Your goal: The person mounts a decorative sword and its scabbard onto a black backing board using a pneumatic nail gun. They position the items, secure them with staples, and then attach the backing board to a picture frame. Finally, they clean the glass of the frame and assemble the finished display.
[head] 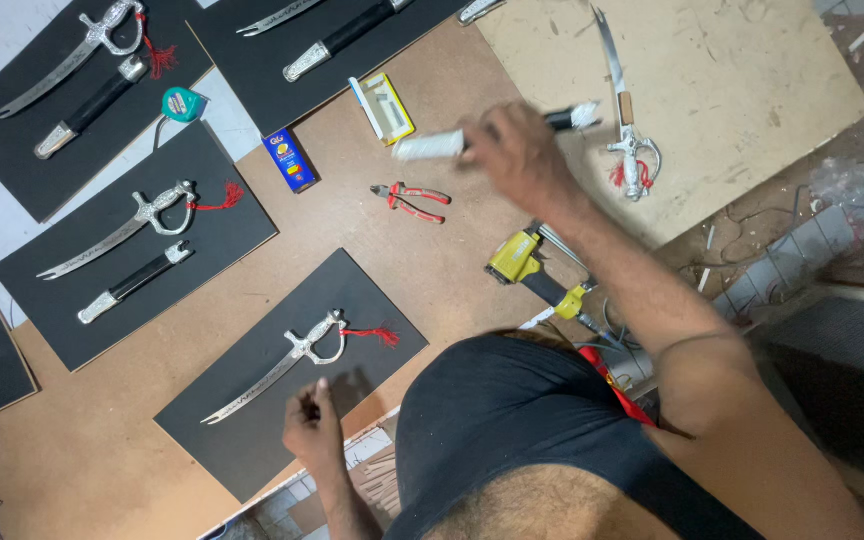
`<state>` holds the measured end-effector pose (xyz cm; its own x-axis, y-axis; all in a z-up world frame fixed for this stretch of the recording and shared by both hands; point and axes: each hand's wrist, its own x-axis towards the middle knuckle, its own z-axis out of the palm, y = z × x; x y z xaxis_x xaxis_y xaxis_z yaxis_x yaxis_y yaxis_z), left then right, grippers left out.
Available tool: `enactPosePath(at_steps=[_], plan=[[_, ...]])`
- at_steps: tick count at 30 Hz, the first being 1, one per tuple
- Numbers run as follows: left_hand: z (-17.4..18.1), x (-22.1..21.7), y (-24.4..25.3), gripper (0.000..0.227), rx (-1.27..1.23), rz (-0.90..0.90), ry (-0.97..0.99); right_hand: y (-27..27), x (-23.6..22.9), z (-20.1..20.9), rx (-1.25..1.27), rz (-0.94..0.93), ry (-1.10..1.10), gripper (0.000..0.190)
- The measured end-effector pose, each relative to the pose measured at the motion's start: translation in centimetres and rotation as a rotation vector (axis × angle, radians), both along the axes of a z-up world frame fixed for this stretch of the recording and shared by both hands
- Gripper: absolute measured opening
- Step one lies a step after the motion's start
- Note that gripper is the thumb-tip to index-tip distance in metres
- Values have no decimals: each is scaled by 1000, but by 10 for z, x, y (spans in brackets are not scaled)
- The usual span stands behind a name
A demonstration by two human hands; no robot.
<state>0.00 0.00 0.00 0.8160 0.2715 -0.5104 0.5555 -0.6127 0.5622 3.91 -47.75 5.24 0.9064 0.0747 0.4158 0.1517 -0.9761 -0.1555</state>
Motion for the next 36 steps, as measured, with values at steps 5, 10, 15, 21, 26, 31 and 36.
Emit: enactPosePath(at_steps=[5, 10, 15, 21, 26, 31, 36], plan=[[103, 29, -86, 64, 230, -973, -1017, 142, -52, 21, 77, 357, 144, 39], [131, 35, -74, 54, 231, -1191, -649, 197, -76, 47, 131, 370, 151, 36], [122, 19, 2, 46, 174, -1163, -815, 214, -97, 67, 130, 360, 110, 45], [114, 10, 82, 41, 203, -1105, -784, 262, -104, 69, 224, 335, 148, 46], [114, 9, 125, 39, 138, -1047, -754, 311, -101, 57, 359, 311, 229, 44], [114, 7, 167, 38, 79, -942, -805, 333, -108, 66, 459, 264, 271, 43], [96, 0, 200, 36, 45, -844, -691, 343, -110, 50, 676, 164, 279, 34]])
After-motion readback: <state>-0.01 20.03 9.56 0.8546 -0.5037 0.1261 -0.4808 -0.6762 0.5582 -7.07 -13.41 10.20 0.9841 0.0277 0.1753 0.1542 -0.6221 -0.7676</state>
